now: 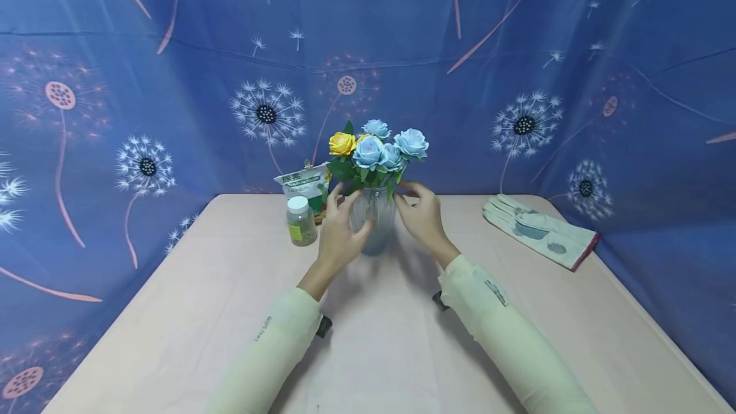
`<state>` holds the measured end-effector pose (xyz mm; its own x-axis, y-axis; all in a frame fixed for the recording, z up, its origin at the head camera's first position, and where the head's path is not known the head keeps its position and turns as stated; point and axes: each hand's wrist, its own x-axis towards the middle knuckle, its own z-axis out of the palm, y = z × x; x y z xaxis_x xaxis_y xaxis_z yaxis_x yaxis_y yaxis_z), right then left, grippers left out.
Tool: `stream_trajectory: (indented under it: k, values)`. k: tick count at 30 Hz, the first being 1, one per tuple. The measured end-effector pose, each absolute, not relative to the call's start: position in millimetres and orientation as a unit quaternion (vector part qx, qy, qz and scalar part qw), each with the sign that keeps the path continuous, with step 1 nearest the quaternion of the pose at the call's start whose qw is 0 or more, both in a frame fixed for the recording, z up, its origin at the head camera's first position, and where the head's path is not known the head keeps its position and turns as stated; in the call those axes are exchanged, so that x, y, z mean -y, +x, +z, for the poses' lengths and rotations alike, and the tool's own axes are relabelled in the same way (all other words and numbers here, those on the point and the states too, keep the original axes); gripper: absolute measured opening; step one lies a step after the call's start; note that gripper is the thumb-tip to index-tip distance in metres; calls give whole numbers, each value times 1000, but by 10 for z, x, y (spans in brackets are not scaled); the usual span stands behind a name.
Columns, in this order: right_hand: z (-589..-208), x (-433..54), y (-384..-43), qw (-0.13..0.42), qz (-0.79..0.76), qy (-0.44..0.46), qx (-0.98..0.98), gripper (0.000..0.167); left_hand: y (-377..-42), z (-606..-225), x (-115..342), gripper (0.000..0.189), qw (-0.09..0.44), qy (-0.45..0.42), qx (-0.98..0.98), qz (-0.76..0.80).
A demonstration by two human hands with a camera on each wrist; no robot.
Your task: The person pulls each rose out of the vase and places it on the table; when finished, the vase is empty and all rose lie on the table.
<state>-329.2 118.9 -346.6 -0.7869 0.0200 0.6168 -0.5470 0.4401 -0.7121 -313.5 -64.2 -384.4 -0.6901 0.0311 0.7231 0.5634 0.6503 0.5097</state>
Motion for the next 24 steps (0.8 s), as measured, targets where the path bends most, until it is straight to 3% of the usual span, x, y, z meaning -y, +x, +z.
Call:
stream_trajectory:
  k: [9,24]
  values:
    - [-3383,-1082,-3455,256,566,129,773,22,-3184,-3896,582,60,300,-153,857,-391]
    - [-3321,-1126,-3571,183,610,119,761,23,-3309,-3901,551,63,311,-184,834,-418]
